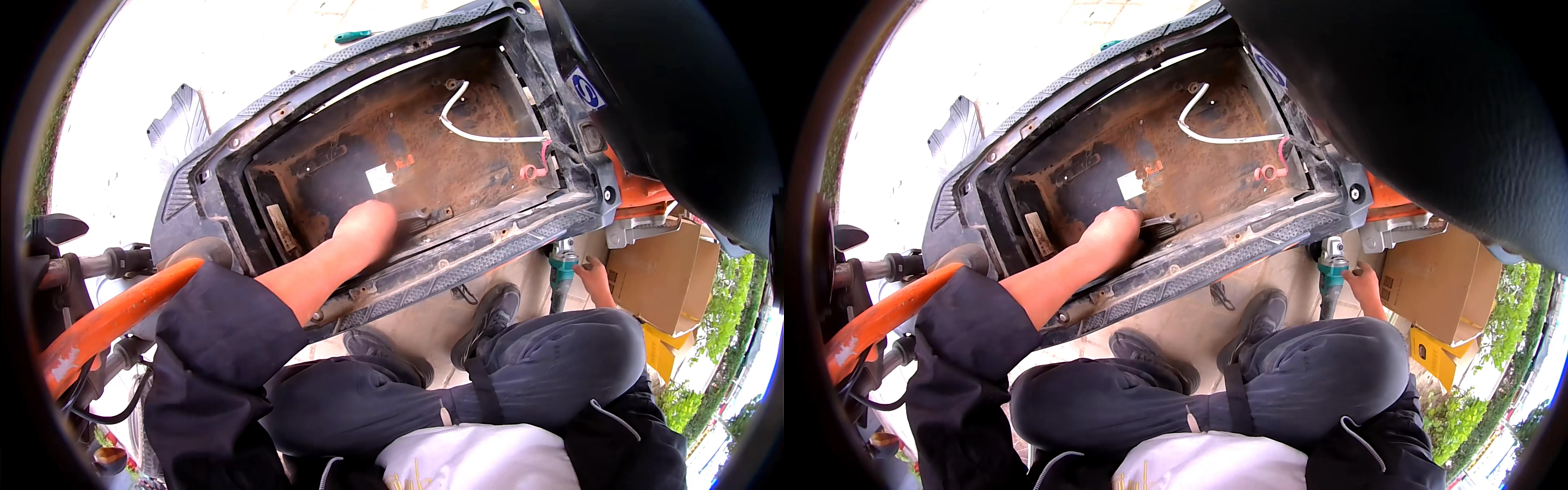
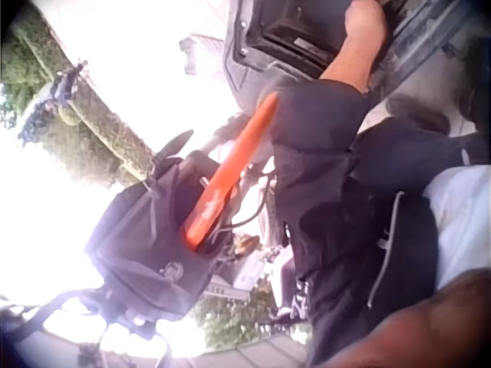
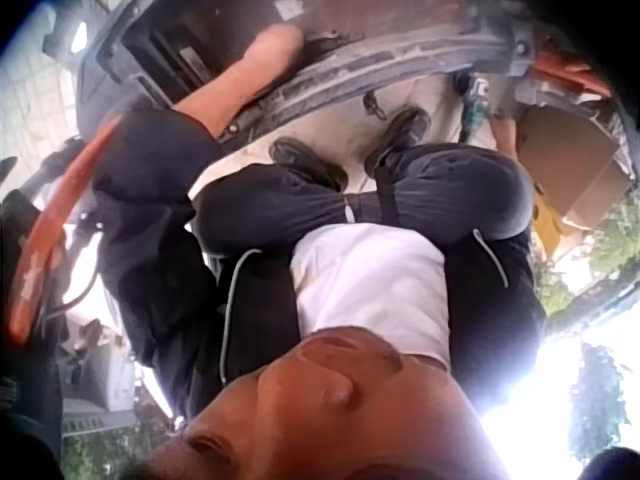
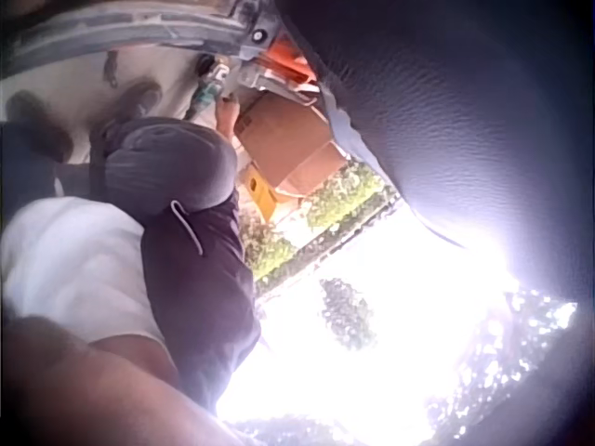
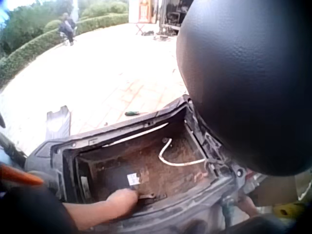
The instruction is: The person uses a cordless angle grinder to cut a metal part inside the open storage compartment of a scooter. After cutting, they remove the cut piece and use a wrench to loosen and remove a bolt from the scooter's frame.
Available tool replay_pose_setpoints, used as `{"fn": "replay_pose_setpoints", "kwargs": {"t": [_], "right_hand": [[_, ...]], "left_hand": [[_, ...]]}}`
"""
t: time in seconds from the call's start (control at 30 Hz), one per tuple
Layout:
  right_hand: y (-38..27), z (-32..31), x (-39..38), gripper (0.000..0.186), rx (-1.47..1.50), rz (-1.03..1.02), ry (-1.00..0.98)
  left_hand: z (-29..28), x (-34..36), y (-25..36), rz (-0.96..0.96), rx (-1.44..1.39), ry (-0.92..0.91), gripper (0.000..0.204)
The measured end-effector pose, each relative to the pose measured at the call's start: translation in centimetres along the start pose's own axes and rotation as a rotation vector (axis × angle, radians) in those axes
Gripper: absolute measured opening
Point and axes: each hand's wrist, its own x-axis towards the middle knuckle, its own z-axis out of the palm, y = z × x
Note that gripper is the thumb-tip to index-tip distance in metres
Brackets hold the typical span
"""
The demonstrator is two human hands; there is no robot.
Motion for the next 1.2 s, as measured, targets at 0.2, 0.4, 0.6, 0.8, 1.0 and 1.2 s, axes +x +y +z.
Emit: {"fn": "replay_pose_setpoints", "kwargs": {"t": [0.2, 0.4, 0.6, 0.8, 1.0, 1.2], "right_hand": [[-0.2, -0.3, -0.6, 0.068, 0.031, 0.017, -0.008], [-2.6, -7.7, -2.1, 0.054, 0.079, -0.098, -0.060], [-28.7, -18.6, -17.0, 0.029, -0.114, -0.710, -0.399], [-47.5, -5.1, -17.7, 0.014, -0.143, -1.591, -0.614], [-53.0, 10.4, -14.0, 0.020, -0.700, -1.762, -0.861], [-51.8, 18.4, -12.5, 0.015, -0.757, -2.325, -0.822]], "left_hand": [[-0.1, 0.3, -0.7, 0.103, -0.061, 0.016, 0.028], [-6.0, -2.6, 1.4, 0.144, -0.128, 0.279, 0.024], [-10.8, -10.9, 2.3, 0.152, -0.426, 0.566, 0.022], [-9.7, -19.2, 0.0, 0.152, -0.970, 0.845, 0.020], [-7.5, -25.4, 0.8, 0.105, -1.513, 1.003, 0.023], [-3.5, -27.0, 0.0, 0.051, -1.601, 0.989, 0.026]]}}
